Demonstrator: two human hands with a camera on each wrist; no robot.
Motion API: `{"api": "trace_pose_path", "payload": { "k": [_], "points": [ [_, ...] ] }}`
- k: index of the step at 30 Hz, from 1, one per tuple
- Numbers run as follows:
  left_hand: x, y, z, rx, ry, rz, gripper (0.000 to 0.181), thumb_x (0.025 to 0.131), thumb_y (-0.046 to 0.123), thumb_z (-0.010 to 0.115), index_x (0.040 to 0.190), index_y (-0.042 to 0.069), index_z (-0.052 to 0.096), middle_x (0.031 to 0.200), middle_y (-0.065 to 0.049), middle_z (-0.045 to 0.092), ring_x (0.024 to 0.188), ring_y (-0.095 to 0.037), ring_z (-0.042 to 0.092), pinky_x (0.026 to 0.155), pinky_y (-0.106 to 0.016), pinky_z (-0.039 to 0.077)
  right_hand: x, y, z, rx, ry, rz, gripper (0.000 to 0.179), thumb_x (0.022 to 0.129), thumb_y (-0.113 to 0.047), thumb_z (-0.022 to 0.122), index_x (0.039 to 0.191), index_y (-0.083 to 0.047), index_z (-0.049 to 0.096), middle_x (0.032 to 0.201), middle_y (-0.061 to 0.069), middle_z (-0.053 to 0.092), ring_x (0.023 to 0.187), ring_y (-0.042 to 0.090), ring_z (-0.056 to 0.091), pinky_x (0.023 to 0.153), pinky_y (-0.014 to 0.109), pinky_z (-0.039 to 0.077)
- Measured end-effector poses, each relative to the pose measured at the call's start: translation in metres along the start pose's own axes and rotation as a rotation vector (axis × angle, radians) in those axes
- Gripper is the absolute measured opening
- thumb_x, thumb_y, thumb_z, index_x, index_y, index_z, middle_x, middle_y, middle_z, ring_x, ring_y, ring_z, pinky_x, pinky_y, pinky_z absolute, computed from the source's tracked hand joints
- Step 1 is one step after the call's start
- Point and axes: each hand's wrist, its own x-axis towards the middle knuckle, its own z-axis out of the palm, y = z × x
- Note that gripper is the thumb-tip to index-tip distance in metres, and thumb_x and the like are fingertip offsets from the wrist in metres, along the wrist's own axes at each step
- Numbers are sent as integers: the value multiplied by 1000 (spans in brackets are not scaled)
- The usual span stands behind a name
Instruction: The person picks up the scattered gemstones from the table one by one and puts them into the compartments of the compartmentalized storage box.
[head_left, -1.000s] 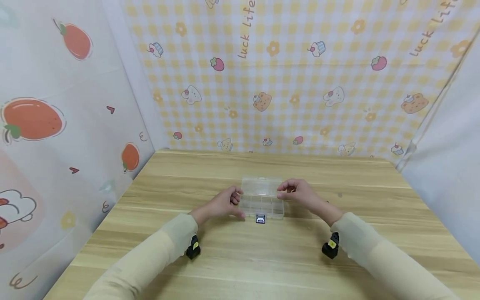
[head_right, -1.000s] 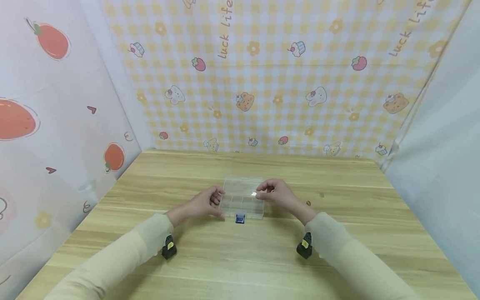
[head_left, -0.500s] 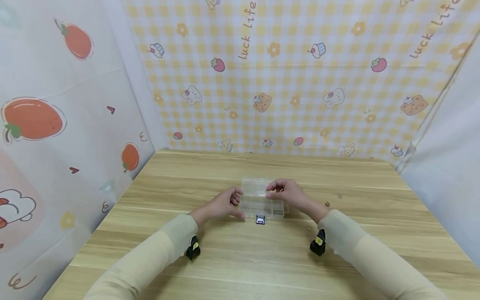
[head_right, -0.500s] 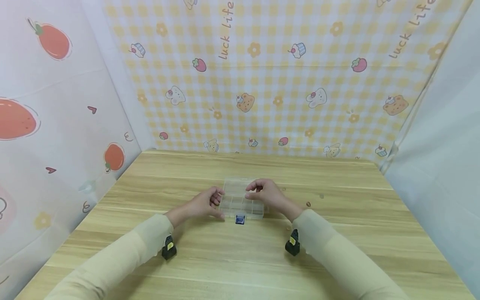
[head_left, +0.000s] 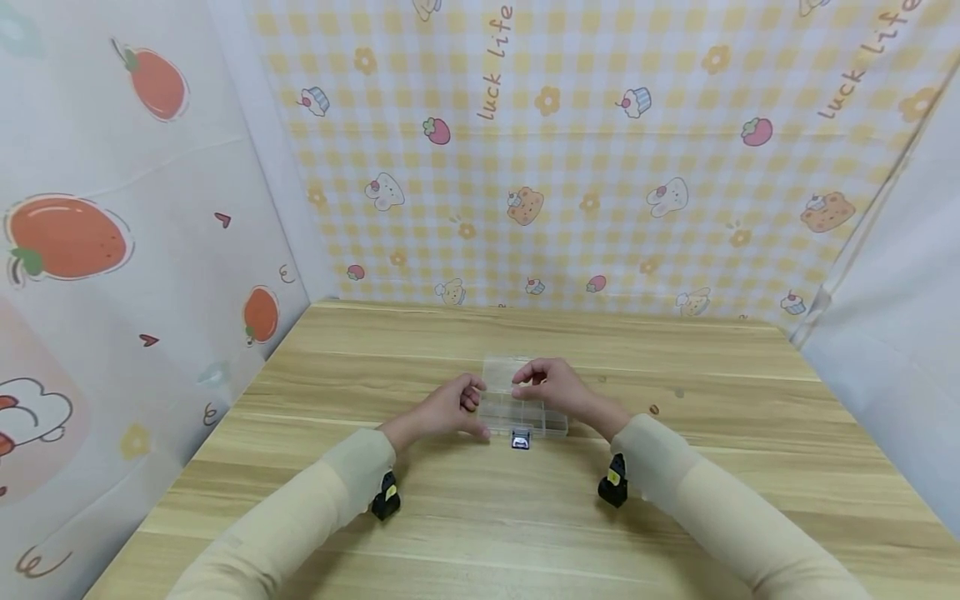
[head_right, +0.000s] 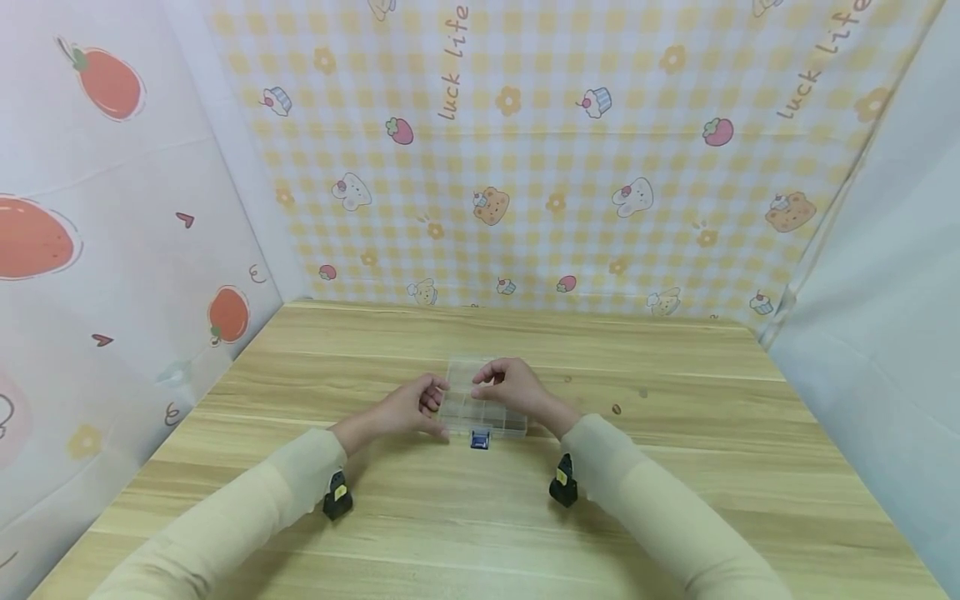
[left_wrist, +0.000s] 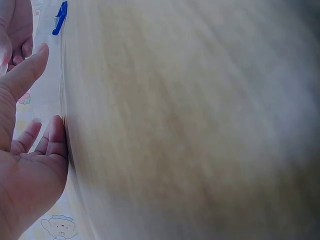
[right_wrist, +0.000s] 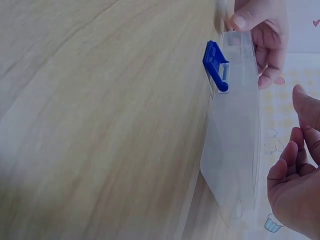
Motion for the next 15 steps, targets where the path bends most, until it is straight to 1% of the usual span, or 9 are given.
{"api": "trace_pose_path", "payload": {
  "k": [6,10,15],
  "points": [
    [0,0,0,2,2,-10,73,68,13,90,127,1,49,105,-7,53,93,-19,50,84,-33,44,5,0,5,-29,-2,-25,12,83,-9,77,92,-4,72,84,2,60,75,18,48,66,30,40],
    [0,-1,0,8,0,-2,72,68,13,90,126,2,49,104,-7,53,93,-19,51,84,-33,44,7,0,7,-43,-5,-21,11,82,-9,78,90,-4,72,83,1,61,74,18,48,65,29,40],
    [0,-1,0,0,-1,-8,72,68,12,90,126,2,49,105,-7,53,94,-19,51,84,-33,44,7,2,8,-70,-8,-10,10,82,-10,79,88,-6,73,81,0,61,72,17,47,64,29,39]
  ]
}}
